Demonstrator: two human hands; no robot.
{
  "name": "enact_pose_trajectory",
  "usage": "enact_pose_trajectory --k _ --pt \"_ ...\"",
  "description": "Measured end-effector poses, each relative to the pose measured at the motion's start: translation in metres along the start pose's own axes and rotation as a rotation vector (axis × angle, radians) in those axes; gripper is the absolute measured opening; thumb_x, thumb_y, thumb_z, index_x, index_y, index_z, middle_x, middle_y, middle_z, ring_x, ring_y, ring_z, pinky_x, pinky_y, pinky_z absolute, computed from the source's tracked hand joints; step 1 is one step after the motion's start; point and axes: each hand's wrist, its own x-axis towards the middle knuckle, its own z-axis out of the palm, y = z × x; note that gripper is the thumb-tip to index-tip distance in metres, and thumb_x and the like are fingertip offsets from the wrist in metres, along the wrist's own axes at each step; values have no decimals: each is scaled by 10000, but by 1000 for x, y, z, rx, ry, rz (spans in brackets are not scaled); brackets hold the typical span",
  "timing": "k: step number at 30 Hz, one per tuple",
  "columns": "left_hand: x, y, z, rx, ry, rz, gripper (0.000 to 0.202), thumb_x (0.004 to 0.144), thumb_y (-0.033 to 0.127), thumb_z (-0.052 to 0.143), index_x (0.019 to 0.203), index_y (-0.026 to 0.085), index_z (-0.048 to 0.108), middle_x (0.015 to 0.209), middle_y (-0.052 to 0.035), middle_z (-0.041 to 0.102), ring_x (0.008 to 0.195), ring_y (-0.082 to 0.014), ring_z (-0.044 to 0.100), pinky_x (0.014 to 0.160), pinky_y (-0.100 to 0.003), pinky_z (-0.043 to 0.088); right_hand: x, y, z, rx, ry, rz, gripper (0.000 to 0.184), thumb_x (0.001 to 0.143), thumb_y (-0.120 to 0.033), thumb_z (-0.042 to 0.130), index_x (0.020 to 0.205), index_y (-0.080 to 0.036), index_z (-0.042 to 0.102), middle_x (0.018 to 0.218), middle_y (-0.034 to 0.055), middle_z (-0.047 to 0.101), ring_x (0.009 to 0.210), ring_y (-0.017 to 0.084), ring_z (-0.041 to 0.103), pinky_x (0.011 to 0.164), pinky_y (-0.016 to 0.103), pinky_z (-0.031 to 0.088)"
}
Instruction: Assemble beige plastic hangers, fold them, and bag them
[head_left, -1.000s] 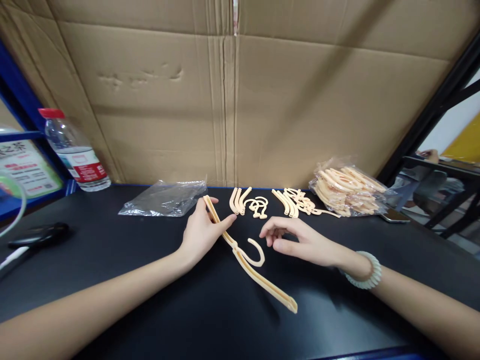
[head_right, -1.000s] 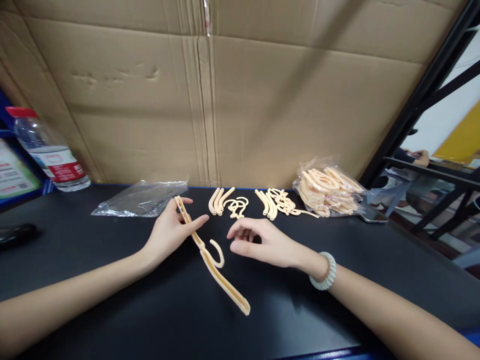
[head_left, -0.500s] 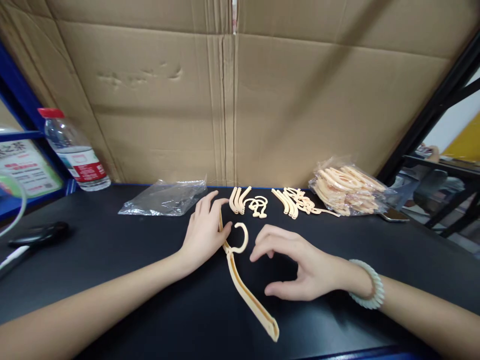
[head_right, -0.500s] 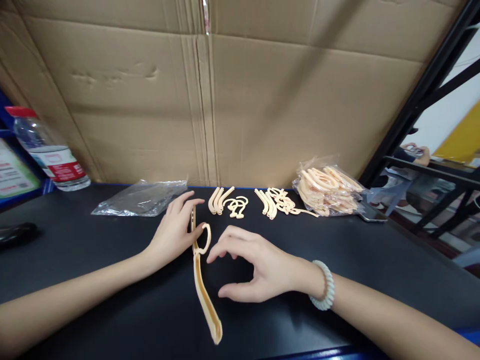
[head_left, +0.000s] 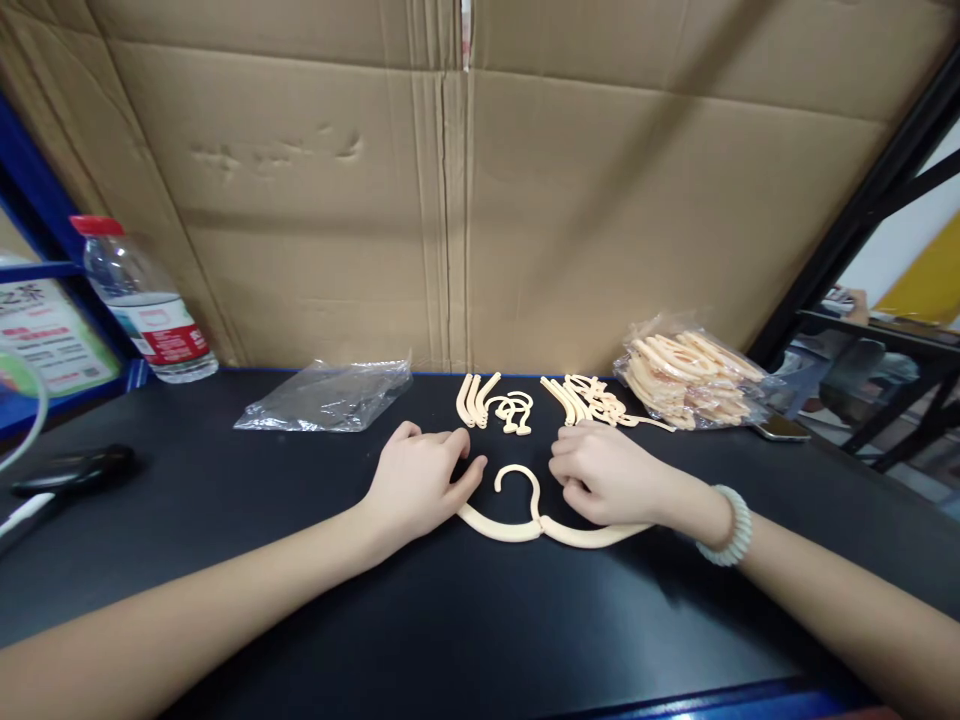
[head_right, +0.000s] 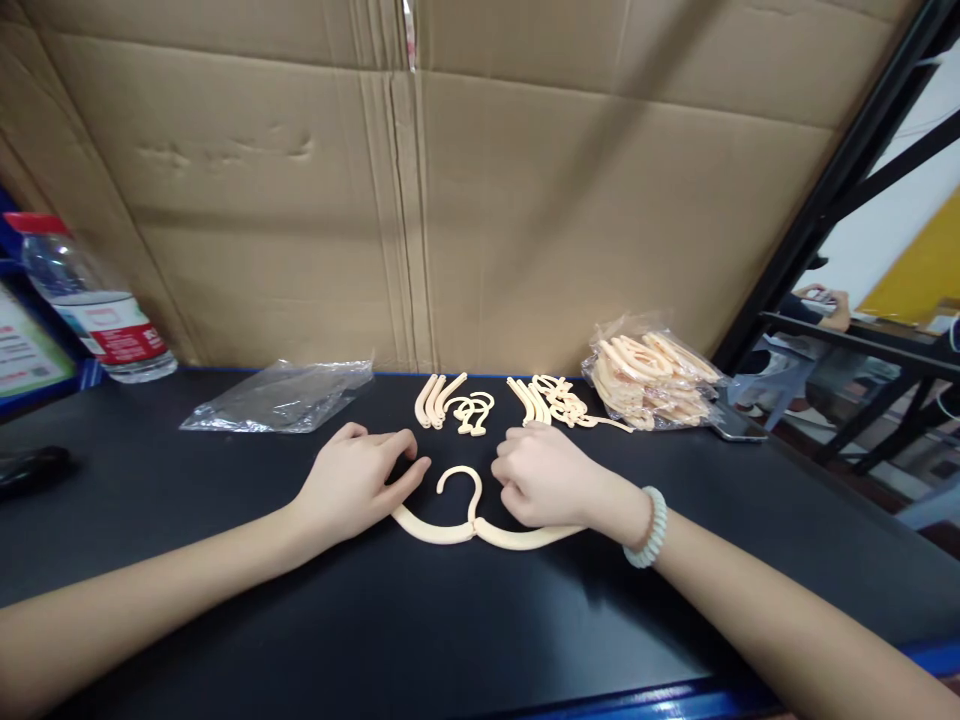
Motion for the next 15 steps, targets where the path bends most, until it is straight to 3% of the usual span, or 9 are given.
enact_pose_trajectory --k 3,8,15 --pt "-1 -1 2 79 51 39 339 940 380 399 743 176 584 635 -31 702 580 -201 643 765 -399 374 -1 8 -1 106 9 23 182 779 -107 522 609 -167 493 635 -5 512 612 123 434 635 265 324" --pt "5 -11 7 205 107 21 342 921 376 417 710 174 595 519 -41 665 475 -207 611 731 -399 388 -4 7 -4 290 -86 -25 296 841 -390 657 696 -178 511 718 -28 563 621 103 473 587 228 322" --pt "9 -18 5 185 167 17 312 937 343 423 728 175 582 656 -41 701 605 -201 647 762 -394 400 -1 6 5 186 -9 120 234 889 -260 577 693 -182 475 665 -33 536 593 105 452 550 232 268"
